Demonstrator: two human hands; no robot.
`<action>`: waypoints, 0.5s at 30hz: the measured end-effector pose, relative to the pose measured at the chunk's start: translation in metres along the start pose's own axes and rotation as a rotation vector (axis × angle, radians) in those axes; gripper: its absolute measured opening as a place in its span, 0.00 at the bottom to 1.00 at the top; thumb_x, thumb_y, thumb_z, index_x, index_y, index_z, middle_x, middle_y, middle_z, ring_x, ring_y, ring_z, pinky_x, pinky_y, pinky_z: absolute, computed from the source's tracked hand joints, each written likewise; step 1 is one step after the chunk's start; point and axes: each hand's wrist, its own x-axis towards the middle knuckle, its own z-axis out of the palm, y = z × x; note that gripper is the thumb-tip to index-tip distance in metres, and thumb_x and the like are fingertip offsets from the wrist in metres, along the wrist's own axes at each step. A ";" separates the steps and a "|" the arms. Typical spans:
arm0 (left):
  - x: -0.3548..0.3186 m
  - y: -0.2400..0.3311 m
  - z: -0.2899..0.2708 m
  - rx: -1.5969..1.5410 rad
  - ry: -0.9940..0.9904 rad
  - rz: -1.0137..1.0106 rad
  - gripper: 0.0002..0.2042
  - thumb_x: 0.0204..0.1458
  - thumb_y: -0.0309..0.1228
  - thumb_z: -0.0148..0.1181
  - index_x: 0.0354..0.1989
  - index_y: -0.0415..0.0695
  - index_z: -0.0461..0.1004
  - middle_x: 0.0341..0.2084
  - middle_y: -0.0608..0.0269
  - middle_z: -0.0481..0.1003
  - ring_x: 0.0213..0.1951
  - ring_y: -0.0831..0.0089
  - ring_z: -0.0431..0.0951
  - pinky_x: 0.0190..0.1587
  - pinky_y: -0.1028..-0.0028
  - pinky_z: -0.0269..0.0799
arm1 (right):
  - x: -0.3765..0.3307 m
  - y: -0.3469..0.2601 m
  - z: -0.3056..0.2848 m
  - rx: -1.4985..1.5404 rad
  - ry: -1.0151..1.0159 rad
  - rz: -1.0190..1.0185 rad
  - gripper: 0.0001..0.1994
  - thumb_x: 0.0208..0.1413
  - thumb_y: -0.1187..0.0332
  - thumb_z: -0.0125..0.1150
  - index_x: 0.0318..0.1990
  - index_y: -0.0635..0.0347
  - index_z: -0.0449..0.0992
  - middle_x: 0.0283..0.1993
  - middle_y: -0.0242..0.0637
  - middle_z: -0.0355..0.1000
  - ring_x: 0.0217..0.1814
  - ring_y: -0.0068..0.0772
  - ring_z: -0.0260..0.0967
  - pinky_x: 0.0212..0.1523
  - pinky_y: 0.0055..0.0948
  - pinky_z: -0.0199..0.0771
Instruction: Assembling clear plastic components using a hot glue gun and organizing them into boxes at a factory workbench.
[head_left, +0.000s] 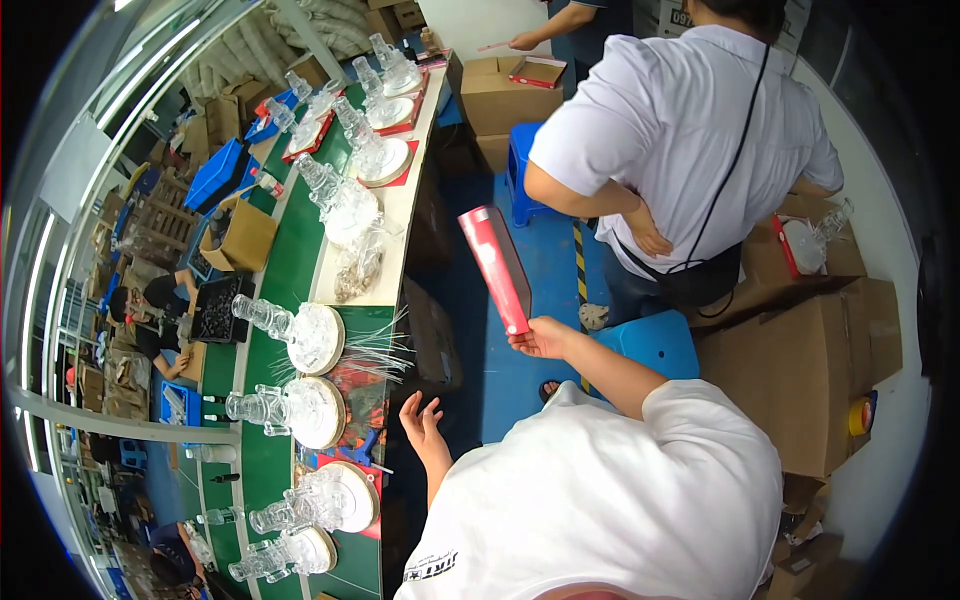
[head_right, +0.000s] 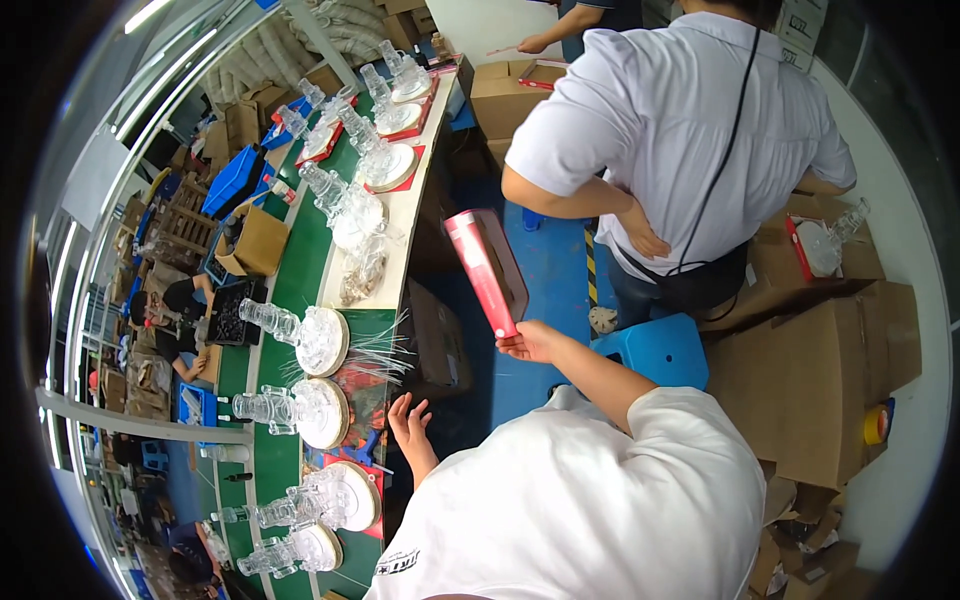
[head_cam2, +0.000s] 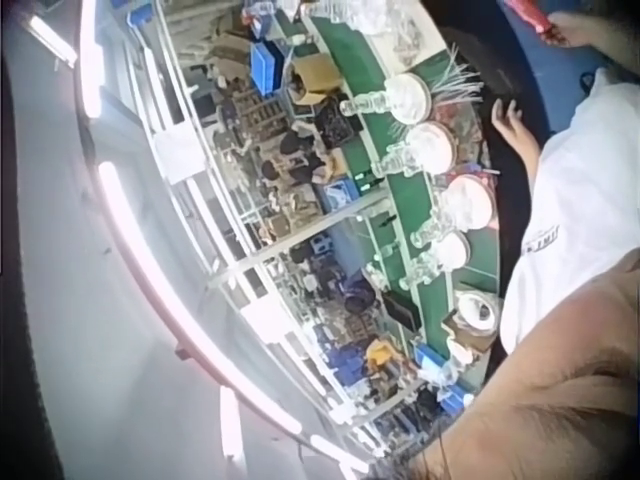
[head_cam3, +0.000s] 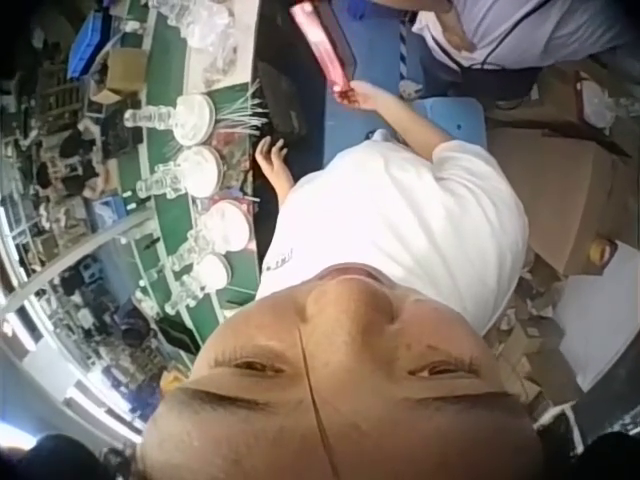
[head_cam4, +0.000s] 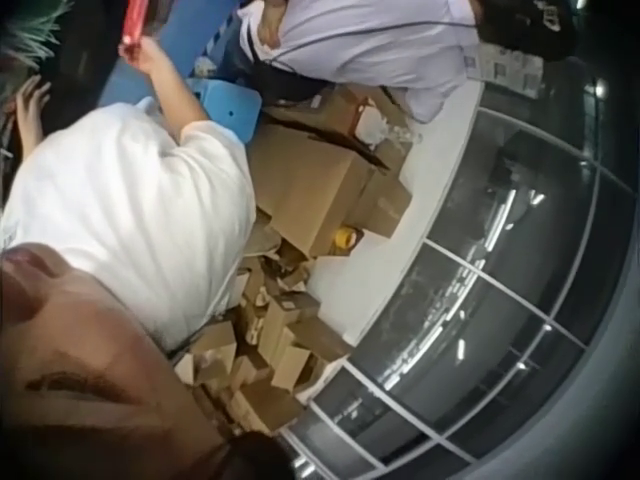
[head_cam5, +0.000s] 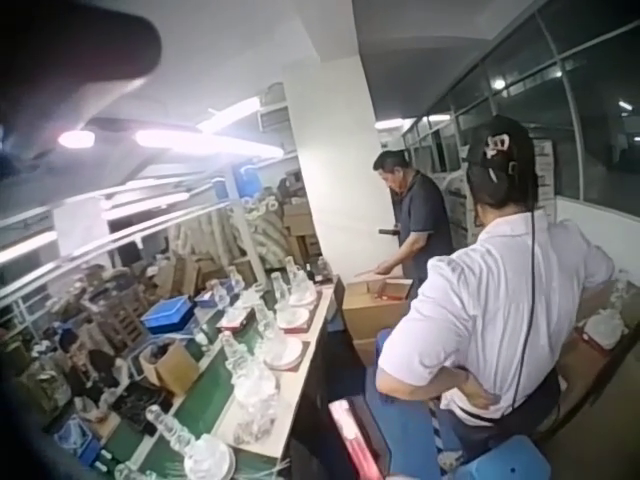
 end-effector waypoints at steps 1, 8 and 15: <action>0.000 -0.001 -0.001 0.005 -0.003 0.004 0.16 0.58 0.27 0.45 0.55 0.42 0.59 0.54 0.54 0.63 0.47 0.68 0.73 0.44 0.75 0.68 | -0.009 0.001 0.010 -0.162 0.043 -0.098 0.12 0.58 0.61 0.47 0.42 0.57 0.72 0.35 0.36 0.74 0.34 0.25 0.73 0.34 0.21 0.74; 0.002 -0.002 0.000 0.004 -0.024 0.017 0.16 0.59 0.29 0.45 0.55 0.43 0.59 0.55 0.55 0.63 0.47 0.68 0.72 0.45 0.75 0.67 | -0.015 0.003 0.031 -0.610 0.196 -0.412 0.13 0.57 0.56 0.51 0.40 0.54 0.73 0.34 0.33 0.74 0.34 0.25 0.72 0.33 0.22 0.72; 0.000 0.003 0.005 -0.020 -0.037 -0.015 0.15 0.58 0.26 0.45 0.53 0.40 0.60 0.53 0.54 0.64 0.47 0.68 0.73 0.44 0.75 0.68 | 0.033 0.018 -0.021 -0.330 -0.268 -0.550 0.16 0.56 0.52 0.54 0.43 0.54 0.74 0.36 0.31 0.73 0.35 0.25 0.72 0.36 0.24 0.72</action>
